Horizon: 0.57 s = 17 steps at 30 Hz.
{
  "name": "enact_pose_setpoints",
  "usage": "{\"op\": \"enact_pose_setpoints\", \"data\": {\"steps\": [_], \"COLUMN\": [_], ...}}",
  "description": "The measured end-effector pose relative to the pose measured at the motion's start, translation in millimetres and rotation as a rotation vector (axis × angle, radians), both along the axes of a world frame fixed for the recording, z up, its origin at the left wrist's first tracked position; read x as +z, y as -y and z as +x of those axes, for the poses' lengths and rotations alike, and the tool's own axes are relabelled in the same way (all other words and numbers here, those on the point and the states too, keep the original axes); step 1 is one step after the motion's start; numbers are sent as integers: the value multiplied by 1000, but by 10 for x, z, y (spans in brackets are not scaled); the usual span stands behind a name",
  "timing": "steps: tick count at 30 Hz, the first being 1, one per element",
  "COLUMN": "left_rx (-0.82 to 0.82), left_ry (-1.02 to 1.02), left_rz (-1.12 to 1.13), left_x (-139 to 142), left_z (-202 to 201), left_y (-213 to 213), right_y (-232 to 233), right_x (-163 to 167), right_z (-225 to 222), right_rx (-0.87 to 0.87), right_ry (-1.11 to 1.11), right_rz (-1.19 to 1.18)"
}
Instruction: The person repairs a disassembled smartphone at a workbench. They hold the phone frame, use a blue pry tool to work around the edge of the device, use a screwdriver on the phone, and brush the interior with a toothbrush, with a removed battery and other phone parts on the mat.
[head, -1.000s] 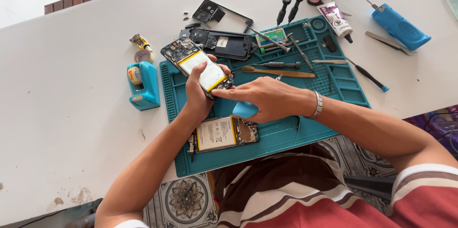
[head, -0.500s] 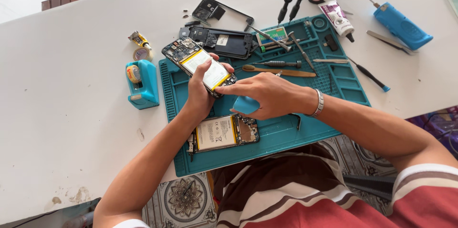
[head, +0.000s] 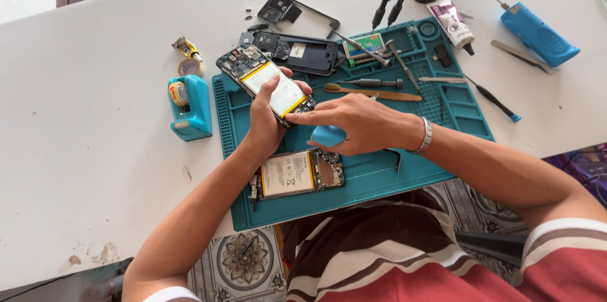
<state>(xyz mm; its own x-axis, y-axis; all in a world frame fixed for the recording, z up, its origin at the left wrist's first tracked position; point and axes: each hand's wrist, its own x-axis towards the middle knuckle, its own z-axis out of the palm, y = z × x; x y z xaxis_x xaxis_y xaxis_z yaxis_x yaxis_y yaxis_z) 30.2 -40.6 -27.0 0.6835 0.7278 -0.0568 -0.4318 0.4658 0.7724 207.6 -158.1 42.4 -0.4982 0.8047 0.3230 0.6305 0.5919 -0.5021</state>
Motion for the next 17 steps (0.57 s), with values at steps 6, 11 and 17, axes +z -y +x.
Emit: {"op": "enact_pose_setpoints", "data": {"steps": [6,11,17], "left_rx": [-11,0,17], "left_ry": [-18,-19,-29], "left_rz": [-15,12,21], "left_x": [-4,-37,-39], "left_z": [-2,19,12], "left_y": [-9,-20,-22], "right_y": [-5,15,18], "right_x": [41,50,81], "right_z": [7,-3,-32], "right_rx": [-63,-43,-77], "right_ry": [19,6,36], "right_rz": [-82,-65,-168]}}
